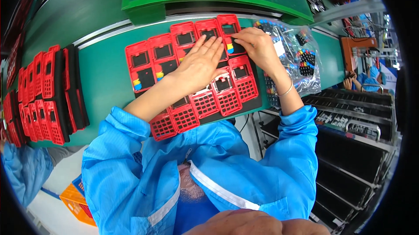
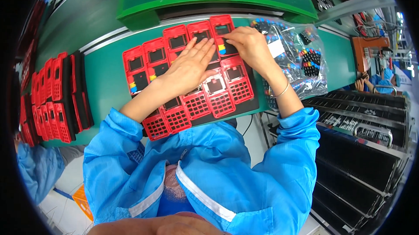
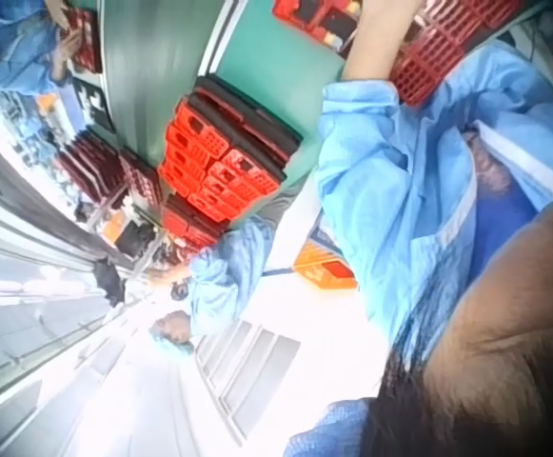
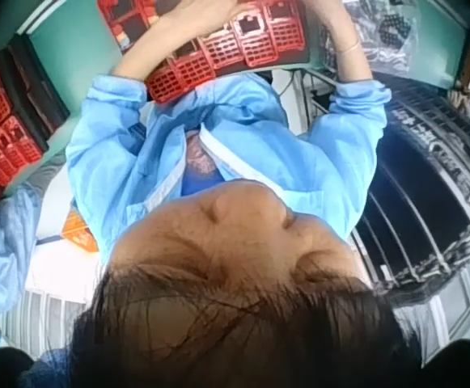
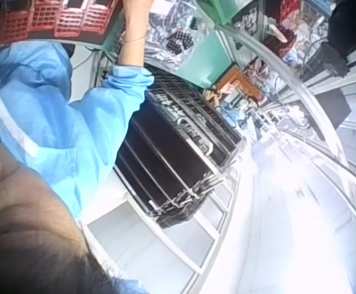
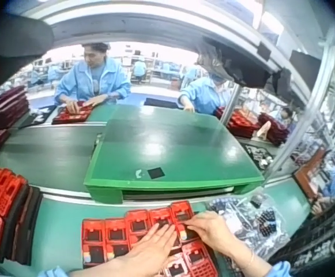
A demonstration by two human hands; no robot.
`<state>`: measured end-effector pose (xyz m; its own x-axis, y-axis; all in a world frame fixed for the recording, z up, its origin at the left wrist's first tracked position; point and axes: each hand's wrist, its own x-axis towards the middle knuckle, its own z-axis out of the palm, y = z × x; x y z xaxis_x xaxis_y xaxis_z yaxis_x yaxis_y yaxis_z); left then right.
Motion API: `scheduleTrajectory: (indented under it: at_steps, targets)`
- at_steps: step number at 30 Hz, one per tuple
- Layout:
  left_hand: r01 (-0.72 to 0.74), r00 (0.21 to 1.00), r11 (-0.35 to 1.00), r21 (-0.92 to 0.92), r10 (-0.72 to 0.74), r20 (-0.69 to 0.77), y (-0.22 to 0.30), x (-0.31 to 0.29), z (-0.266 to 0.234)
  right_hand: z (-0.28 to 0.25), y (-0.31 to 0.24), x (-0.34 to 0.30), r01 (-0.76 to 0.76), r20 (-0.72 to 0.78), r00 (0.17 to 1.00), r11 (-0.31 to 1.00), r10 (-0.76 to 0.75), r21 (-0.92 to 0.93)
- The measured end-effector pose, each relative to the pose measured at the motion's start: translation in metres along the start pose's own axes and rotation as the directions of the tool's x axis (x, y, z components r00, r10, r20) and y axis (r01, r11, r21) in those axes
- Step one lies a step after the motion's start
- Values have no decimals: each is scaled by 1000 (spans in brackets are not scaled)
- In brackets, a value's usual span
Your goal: The person assembles keypad buttons into red plastic housings by hand, inserting color-coded buttons into keypad panels.
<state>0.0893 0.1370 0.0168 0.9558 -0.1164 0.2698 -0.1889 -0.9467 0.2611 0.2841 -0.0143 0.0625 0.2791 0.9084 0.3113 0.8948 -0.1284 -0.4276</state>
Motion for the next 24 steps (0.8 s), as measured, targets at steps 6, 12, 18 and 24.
scheduleTrajectory:
  at_steps: [6, 12, 18, 24]
  targets:
    - [41, 997, 999, 37, -43, 61, 1, 6, 3, 11, 3, -10, 29, -31, 999, 983, -36, -181]
    - [42, 998, 999, 15, -42, 51, 0, 5, 1, 7, -1, -13, 51, -105, 991, 970, -78, -237]
    - [37, 999, 994, -102, -39, -18, 2, 15, -6, -50, 12, -38, -191, -230, 957, 981, 177, -41]
    - [-63, 997, 997, -51, 62, -38, 11, 55, 12, -102, 63, -85, -360, -433, 861, 921, 266, -150]
